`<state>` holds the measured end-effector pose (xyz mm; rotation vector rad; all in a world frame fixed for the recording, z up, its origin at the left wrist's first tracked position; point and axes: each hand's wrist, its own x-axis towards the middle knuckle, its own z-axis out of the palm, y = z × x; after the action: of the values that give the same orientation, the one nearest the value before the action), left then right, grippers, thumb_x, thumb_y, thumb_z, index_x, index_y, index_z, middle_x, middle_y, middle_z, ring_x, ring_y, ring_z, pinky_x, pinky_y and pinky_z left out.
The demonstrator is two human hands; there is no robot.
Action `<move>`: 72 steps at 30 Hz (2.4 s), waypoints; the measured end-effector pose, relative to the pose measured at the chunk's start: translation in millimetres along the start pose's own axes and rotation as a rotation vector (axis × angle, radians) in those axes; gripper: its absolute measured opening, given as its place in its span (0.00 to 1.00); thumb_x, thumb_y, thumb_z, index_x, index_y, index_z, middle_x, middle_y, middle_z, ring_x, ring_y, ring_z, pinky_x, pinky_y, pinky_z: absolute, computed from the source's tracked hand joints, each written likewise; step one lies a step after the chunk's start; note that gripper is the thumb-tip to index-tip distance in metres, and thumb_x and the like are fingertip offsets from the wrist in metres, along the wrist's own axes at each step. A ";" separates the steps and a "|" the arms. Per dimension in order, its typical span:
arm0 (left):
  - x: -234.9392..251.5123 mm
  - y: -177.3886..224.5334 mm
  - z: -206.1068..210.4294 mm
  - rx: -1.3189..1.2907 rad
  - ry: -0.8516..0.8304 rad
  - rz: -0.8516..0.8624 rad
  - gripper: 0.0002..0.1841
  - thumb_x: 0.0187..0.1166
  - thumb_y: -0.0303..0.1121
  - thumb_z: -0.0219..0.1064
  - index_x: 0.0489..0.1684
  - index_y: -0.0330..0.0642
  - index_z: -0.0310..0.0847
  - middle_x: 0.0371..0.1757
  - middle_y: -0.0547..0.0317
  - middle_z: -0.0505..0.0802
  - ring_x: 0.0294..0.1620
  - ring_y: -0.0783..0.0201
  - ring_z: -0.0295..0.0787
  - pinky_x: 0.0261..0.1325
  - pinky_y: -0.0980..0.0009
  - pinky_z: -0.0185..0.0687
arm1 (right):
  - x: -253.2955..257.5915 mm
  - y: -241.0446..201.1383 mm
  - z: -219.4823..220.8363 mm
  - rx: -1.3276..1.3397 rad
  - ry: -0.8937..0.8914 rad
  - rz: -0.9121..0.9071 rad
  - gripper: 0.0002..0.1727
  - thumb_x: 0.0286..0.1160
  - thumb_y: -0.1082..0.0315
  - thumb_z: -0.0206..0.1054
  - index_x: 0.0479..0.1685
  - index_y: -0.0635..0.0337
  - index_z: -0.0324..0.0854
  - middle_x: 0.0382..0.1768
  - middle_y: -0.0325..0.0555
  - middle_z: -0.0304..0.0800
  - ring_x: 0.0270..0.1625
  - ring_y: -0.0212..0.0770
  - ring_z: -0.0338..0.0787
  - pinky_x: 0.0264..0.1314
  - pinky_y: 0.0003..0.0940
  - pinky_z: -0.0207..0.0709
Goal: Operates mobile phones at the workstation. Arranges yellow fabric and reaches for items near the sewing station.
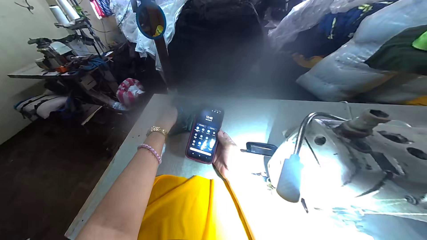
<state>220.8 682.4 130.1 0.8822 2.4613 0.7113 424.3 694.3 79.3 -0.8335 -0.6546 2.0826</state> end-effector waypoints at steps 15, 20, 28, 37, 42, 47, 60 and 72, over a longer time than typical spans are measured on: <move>-108.8 -22.2 28.5 -0.694 -0.118 0.208 0.30 0.92 0.58 0.40 0.85 0.53 0.68 0.74 0.51 0.84 0.69 0.52 0.84 0.66 0.48 0.80 | 6.8 0.7 -6.7 -0.132 -0.045 -0.188 0.19 0.96 0.60 0.45 0.56 0.57 0.82 0.36 0.42 0.93 0.36 0.33 0.93 0.37 0.31 0.88; -113.9 -19.9 59.9 -1.262 -0.272 -0.001 0.19 0.96 0.41 0.43 0.75 0.47 0.73 0.60 0.50 0.91 0.56 0.56 0.91 0.56 0.57 0.88 | 0.9 -11.0 -8.7 -0.197 -0.142 -0.133 0.21 0.97 0.57 0.41 0.66 0.54 0.78 0.44 0.45 0.94 0.43 0.36 0.95 0.41 0.35 0.90; -104.8 -39.2 65.0 -1.413 -0.273 0.155 0.17 0.95 0.37 0.45 0.72 0.48 0.75 0.59 0.51 0.91 0.55 0.58 0.92 0.57 0.58 0.89 | 11.7 -15.7 -34.7 -0.631 -0.600 -0.183 0.56 0.48 0.88 0.61 0.91 0.52 0.46 0.71 0.47 0.83 0.66 0.38 0.89 0.66 0.36 0.86; -101.2 -43.7 62.0 -1.477 -0.321 0.131 0.17 0.95 0.37 0.45 0.71 0.47 0.75 0.58 0.49 0.92 0.53 0.56 0.93 0.55 0.57 0.90 | 21.6 -2.6 -42.3 -0.741 -0.558 -0.277 0.60 0.49 0.84 0.67 0.93 0.47 0.44 0.72 0.46 0.84 0.66 0.38 0.90 0.67 0.37 0.86; -101.5 -44.5 61.0 -1.487 -0.331 0.143 0.17 0.96 0.37 0.44 0.70 0.47 0.75 0.57 0.50 0.91 0.53 0.57 0.93 0.55 0.58 0.90 | 19.9 -6.5 -40.9 -0.732 -0.593 -0.248 0.60 0.51 0.83 0.69 0.94 0.47 0.42 0.72 0.48 0.83 0.66 0.41 0.90 0.67 0.37 0.86; -102.5 -43.9 60.0 -1.491 -0.337 0.122 0.16 0.95 0.37 0.45 0.69 0.47 0.76 0.56 0.51 0.92 0.52 0.58 0.93 0.53 0.59 0.90 | 17.3 -8.7 -39.2 -0.743 -0.604 -0.238 0.61 0.49 0.84 0.67 0.94 0.47 0.41 0.74 0.46 0.82 0.67 0.38 0.89 0.67 0.35 0.85; -101.2 -43.8 59.4 -1.508 -0.345 0.069 0.16 0.95 0.38 0.45 0.69 0.49 0.75 0.56 0.52 0.91 0.52 0.58 0.93 0.52 0.58 0.90 | 15.3 -10.5 -36.3 -0.745 -0.601 -0.216 0.63 0.48 0.86 0.65 0.95 0.44 0.37 0.70 0.48 0.84 0.64 0.40 0.91 0.64 0.36 0.87; -101.1 -43.7 59.9 -1.531 -0.335 0.078 0.16 0.95 0.37 0.45 0.68 0.48 0.76 0.57 0.51 0.92 0.52 0.57 0.93 0.52 0.57 0.90 | 14.8 -7.4 -35.6 -0.743 -0.569 -0.227 0.63 0.52 0.85 0.66 0.96 0.38 0.38 0.71 0.49 0.84 0.63 0.44 0.91 0.64 0.40 0.88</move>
<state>304.8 604.2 79.6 0.3567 0.9875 1.8237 447.1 716.3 56.1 -0.4856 -1.8104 1.8568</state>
